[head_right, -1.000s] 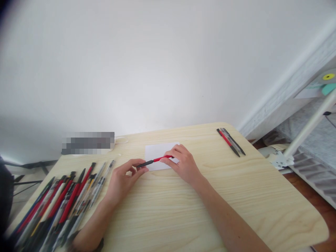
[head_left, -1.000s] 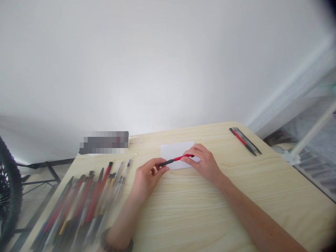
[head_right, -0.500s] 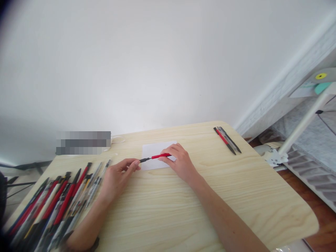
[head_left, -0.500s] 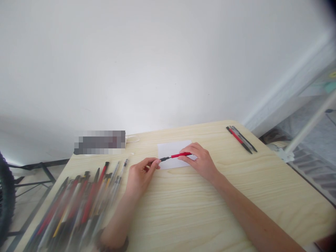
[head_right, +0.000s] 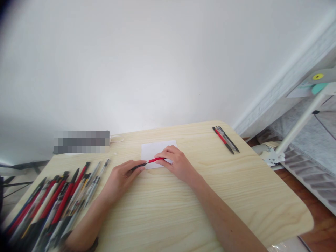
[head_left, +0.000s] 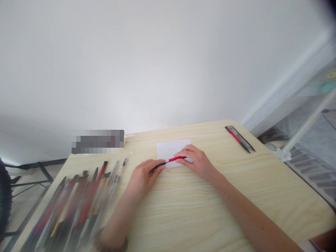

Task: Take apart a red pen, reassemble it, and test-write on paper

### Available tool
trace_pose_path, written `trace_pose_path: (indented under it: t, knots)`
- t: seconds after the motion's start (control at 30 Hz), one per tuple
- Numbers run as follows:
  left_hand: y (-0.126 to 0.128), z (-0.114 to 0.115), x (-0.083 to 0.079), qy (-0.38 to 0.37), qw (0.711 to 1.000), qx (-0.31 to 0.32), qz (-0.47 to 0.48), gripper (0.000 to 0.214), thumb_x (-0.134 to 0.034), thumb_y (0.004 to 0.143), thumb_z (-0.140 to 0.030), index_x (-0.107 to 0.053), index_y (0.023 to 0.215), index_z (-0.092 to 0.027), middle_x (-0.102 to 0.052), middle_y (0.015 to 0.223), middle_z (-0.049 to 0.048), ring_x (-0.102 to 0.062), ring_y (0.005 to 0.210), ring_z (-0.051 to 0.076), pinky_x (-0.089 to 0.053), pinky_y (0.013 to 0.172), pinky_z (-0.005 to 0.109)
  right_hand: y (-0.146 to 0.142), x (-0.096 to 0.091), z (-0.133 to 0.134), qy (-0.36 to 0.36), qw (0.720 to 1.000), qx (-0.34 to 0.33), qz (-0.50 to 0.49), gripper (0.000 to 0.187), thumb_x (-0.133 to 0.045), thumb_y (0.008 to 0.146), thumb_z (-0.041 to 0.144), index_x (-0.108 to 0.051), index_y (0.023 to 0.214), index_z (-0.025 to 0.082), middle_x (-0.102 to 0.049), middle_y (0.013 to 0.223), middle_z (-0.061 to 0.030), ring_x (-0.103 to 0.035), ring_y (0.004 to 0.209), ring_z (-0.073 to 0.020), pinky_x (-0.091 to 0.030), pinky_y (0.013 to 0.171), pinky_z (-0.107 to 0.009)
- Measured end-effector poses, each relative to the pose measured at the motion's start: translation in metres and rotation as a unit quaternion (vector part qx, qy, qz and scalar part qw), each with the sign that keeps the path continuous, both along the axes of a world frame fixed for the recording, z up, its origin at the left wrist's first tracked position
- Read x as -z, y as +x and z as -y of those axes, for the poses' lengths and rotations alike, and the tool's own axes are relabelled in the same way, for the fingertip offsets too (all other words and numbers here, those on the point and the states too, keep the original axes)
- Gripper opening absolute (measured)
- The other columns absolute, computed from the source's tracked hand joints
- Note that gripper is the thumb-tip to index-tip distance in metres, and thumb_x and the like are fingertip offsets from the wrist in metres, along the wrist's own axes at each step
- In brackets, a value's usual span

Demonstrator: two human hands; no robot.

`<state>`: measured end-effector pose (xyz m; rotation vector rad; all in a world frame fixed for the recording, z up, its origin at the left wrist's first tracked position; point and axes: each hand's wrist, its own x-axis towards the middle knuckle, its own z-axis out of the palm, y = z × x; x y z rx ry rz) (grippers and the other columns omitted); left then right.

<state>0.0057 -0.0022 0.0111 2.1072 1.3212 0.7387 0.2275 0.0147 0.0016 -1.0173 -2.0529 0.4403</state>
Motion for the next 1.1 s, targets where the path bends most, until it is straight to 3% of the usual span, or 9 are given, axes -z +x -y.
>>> trace_pose_path:
  t: [0.3,0.47,0.67,1.1]
  knots:
    - [-0.010,-0.005,0.003,0.052,0.996,-0.043,-0.055,0.023,-0.042,0.087,-0.030,-0.058,0.099,-0.019,-0.066,0.096,0.0067,-0.060,0.086,0.021,-0.047,0.075,0.032,0.023,-0.006,-0.007,-0.020,0.999,0.039,0.017,0.015,-0.054,0.085,0.029,-0.066,0.090,0.022,-0.061,0.085,-0.0048,-0.057,0.080,-0.0161,-0.048,0.073,-0.030]
    - [-0.008,-0.004,0.000,0.078,0.993,-0.018,-0.087,0.029,-0.037,0.089,-0.026,-0.057,0.109,-0.020,-0.066,0.091,0.0056,-0.059,0.085,0.020,-0.044,0.078,0.035,0.026,-0.007,-0.007,-0.024,0.998,0.053,0.005,0.014,-0.053,0.085,0.029,-0.064,0.090,0.022,-0.061,0.085,-0.0044,-0.057,0.082,-0.0162,-0.048,0.075,-0.031]
    - [-0.008,-0.004,0.001,0.083,0.990,-0.045,-0.103,0.027,-0.036,0.089,-0.026,-0.057,0.105,-0.019,-0.065,0.093,0.0064,-0.059,0.086,0.021,-0.044,0.077,0.034,0.023,-0.007,-0.006,-0.045,0.998,0.050,0.018,0.017,-0.052,0.085,0.025,-0.062,0.098,0.022,-0.062,0.093,-0.0052,-0.056,0.090,-0.0172,-0.046,0.081,-0.032]
    - [-0.010,-0.008,0.015,0.053,0.993,-0.088,-0.065,0.029,-0.048,0.085,-0.035,-0.057,0.110,-0.023,-0.066,0.102,0.0049,-0.063,0.091,0.020,-0.049,0.082,0.034,0.020,0.002,-0.008,-0.072,0.993,0.021,0.087,0.016,-0.062,0.077,0.021,-0.064,0.093,0.022,-0.065,0.090,-0.0023,-0.055,0.088,-0.0170,-0.043,0.084,-0.034]
